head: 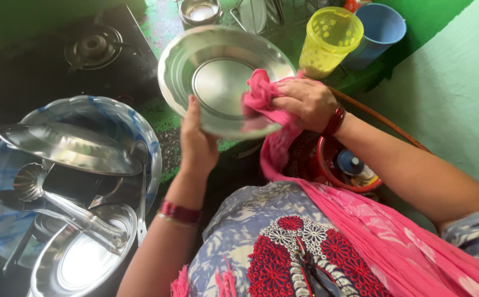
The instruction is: The person wipes several metal plates with a pink cloth and places them onto a metal rack.
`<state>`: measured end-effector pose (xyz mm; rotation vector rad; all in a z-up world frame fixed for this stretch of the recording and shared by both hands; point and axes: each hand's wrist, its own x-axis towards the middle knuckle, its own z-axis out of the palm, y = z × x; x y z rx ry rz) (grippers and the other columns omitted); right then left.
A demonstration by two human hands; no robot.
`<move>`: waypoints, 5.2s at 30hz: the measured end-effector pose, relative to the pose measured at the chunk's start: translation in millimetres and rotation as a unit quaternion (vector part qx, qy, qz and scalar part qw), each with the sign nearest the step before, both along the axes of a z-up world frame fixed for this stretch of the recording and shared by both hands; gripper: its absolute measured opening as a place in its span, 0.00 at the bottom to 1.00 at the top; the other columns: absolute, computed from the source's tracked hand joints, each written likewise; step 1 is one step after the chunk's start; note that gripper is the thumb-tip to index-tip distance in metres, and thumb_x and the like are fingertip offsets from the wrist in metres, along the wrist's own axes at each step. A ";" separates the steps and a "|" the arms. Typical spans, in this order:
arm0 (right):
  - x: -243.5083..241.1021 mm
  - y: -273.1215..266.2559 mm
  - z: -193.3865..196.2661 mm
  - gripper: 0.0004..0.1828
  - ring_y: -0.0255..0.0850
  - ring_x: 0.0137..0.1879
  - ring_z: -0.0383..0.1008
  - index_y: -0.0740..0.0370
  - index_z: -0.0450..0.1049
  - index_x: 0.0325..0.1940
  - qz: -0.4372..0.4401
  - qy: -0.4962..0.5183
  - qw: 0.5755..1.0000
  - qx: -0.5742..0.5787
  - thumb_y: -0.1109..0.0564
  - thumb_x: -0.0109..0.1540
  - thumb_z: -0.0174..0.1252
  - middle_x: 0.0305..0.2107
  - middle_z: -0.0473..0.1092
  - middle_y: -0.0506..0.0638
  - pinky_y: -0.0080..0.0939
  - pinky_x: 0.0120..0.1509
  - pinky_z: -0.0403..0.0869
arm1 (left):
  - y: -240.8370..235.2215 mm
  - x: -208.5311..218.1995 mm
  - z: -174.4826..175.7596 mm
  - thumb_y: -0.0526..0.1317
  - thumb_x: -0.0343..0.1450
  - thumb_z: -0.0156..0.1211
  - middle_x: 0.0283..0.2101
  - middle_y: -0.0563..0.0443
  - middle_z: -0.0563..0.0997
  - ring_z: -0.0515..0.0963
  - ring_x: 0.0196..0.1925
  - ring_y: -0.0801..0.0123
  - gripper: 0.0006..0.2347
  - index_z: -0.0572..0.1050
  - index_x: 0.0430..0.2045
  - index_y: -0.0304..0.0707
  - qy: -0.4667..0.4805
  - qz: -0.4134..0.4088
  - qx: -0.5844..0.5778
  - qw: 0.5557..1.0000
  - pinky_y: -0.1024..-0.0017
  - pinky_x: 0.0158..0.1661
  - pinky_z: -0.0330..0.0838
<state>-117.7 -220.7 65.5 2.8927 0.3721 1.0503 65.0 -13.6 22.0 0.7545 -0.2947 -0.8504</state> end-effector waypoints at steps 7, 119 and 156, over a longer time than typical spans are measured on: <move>29.0 95.6 -4.1 0.17 0.52 0.51 0.80 0.65 0.77 0.54 -0.023 0.043 0.995 0.087 0.61 0.60 0.59 0.47 0.77 0.59 0.49 0.56 0.78 | -33.2 -35.1 -40.8 0.55 0.82 0.44 0.44 0.44 0.78 0.79 0.44 0.62 0.21 0.69 0.51 0.32 0.128 -0.031 -0.066 0.989 0.64 0.45 0.74; -55.0 -130.7 40.2 0.41 0.52 0.47 0.81 0.71 0.53 0.77 -0.181 0.018 0.978 0.107 0.60 0.64 0.63 0.59 0.69 0.56 0.48 0.51 0.80 | -250.8 140.6 149.6 0.31 0.68 0.68 0.49 0.45 0.85 0.85 0.47 0.68 0.14 0.81 0.49 0.36 -0.670 -0.079 -0.069 0.735 0.72 0.47 0.79; 85.3 -370.3 20.5 0.48 0.54 0.31 0.80 0.45 0.45 0.80 -0.447 0.030 0.890 0.084 0.64 0.59 0.55 0.67 0.68 0.60 0.50 0.37 0.81 | -607.8 219.6 97.5 0.29 0.70 0.61 0.48 0.40 0.81 0.81 0.48 0.44 0.08 0.78 0.42 0.35 -0.731 0.050 -0.019 0.681 0.54 0.47 0.75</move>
